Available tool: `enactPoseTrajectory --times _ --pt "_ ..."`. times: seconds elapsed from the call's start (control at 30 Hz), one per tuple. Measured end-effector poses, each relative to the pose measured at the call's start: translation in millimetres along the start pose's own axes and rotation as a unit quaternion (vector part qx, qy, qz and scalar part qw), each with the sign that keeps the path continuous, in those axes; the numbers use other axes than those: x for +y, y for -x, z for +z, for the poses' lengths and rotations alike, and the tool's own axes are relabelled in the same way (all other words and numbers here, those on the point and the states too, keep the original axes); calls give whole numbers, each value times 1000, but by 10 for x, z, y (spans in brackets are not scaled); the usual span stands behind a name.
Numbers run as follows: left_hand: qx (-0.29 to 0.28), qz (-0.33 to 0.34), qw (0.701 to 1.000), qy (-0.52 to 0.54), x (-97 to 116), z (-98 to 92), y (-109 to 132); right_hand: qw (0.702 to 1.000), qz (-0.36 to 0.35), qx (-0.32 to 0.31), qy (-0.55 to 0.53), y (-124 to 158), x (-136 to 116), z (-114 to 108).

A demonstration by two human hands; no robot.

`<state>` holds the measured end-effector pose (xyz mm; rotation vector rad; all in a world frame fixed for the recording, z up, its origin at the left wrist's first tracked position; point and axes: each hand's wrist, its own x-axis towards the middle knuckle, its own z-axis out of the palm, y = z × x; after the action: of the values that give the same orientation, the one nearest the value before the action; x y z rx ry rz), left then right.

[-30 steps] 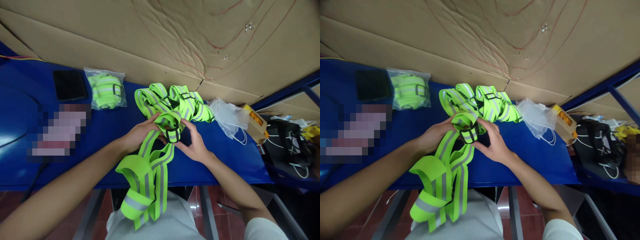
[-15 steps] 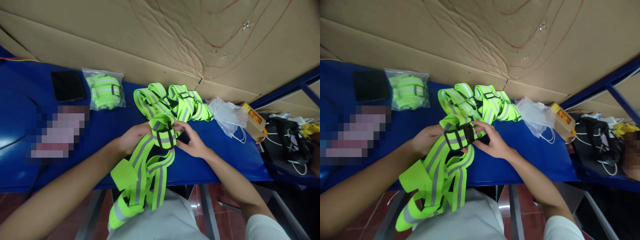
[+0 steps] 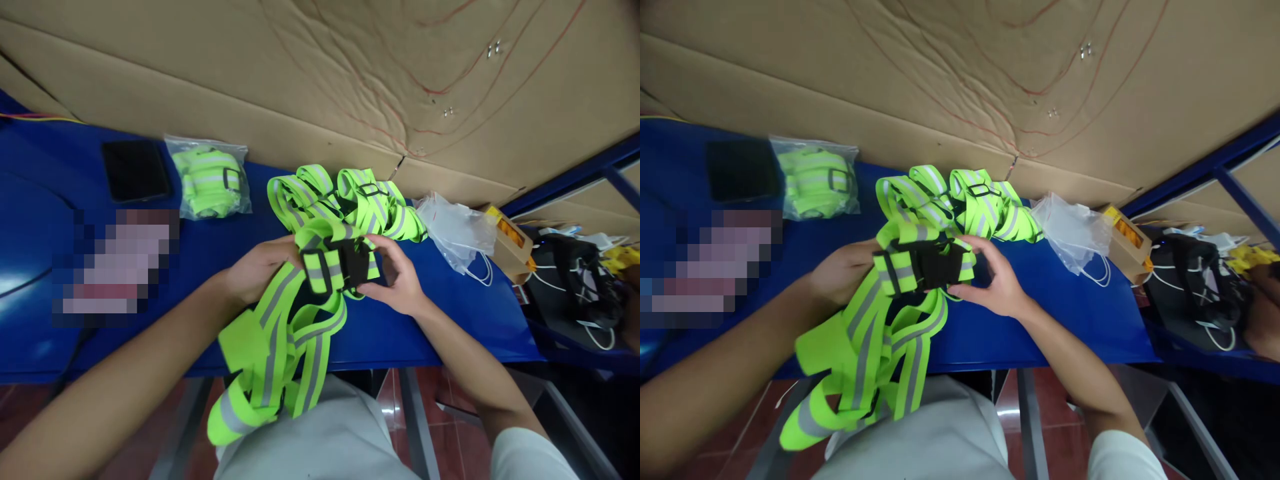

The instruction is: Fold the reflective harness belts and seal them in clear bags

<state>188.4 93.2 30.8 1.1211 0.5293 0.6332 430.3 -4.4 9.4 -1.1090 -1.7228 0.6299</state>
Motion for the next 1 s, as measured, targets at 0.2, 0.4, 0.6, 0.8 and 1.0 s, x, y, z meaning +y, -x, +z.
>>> enactPoseTrajectory --times 0.2,0.4,0.6,0.8,1.0 --pt "106 266 954 -89 -42 -159 -156 992 -1 123 30 -7 11 -16" --pt "47 426 750 -504 -66 11 -21 988 -6 70 138 35 -63 37" --pt "30 423 731 -534 -130 34 -33 984 -2 57 169 67 -64 95" --pt "13 437 663 -607 -160 -7 -42 983 -20 2 182 54 -61 124" --pt "-3 445 603 -662 -177 -6 -45 980 -39 -55 187 -33 -113 90"
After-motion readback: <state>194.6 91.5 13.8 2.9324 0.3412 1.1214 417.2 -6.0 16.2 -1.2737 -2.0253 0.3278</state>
